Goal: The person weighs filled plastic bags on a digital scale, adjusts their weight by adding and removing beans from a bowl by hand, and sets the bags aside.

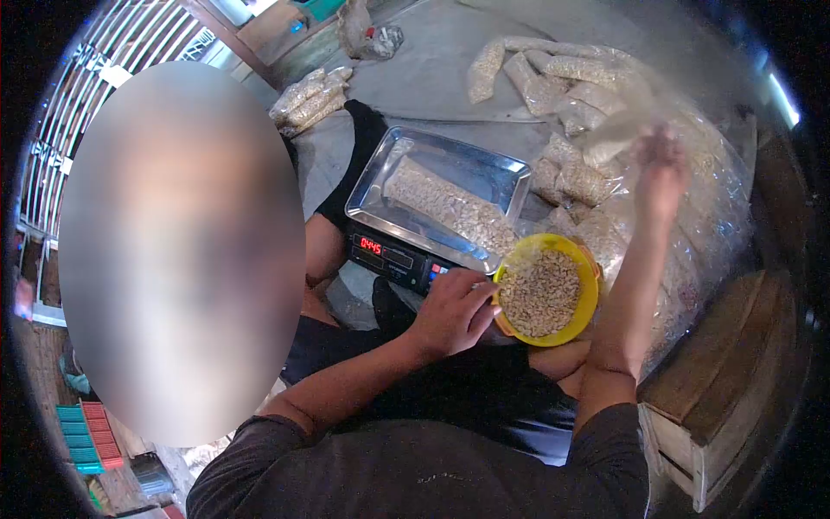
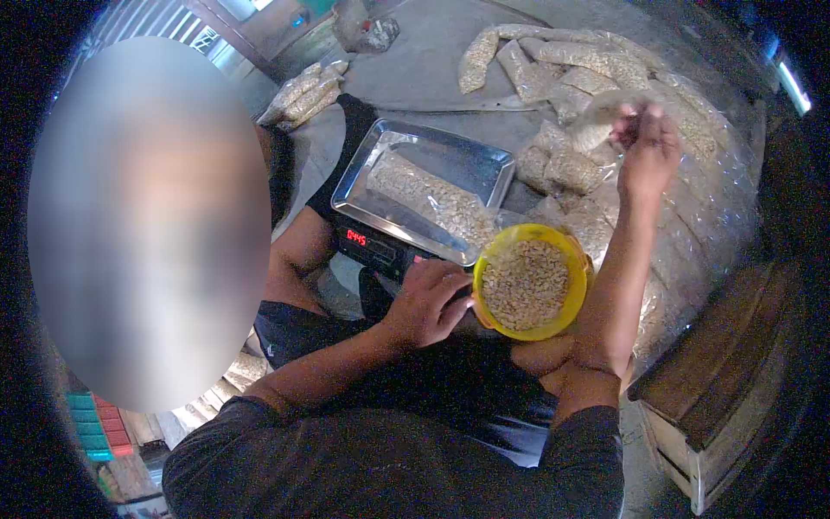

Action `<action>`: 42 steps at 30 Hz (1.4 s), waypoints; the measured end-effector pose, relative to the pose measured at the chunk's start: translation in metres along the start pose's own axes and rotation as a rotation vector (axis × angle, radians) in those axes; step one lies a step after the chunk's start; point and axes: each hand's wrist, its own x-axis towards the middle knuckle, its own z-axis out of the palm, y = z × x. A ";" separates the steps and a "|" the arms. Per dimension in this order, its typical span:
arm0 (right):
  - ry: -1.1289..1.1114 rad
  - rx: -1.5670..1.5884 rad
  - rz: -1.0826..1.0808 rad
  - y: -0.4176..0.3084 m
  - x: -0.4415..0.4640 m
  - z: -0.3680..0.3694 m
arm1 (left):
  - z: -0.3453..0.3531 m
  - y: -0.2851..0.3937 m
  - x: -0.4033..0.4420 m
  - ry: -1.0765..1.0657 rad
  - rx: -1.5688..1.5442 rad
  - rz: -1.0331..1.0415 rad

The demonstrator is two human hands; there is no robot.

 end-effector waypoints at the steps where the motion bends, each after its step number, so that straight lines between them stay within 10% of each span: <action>1: 0.042 0.027 -0.070 -0.031 -0.007 0.009 | 0.000 0.004 0.007 0.008 0.036 0.010; 9: 0.098 0.123 -0.110 -0.097 -0.037 -0.034 | 0.018 0.026 0.042 0.053 0.084 0.184; 14: -0.273 0.700 -0.193 -0.107 -0.031 -0.035 | 0.022 0.032 0.032 0.006 0.188 0.219; 18: 0.189 0.239 0.069 -0.068 -0.008 -0.075 | 0.020 0.028 0.032 0.007 0.295 0.173; 26: 0.051 -0.280 0.108 -0.016 0.014 -0.117 | 0.033 -0.017 0.068 -0.051 0.428 0.268; 42: -0.179 0.115 -0.088 -0.126 -0.063 -0.022 | -0.362 0.018 -0.115 0.961 0.085 0.003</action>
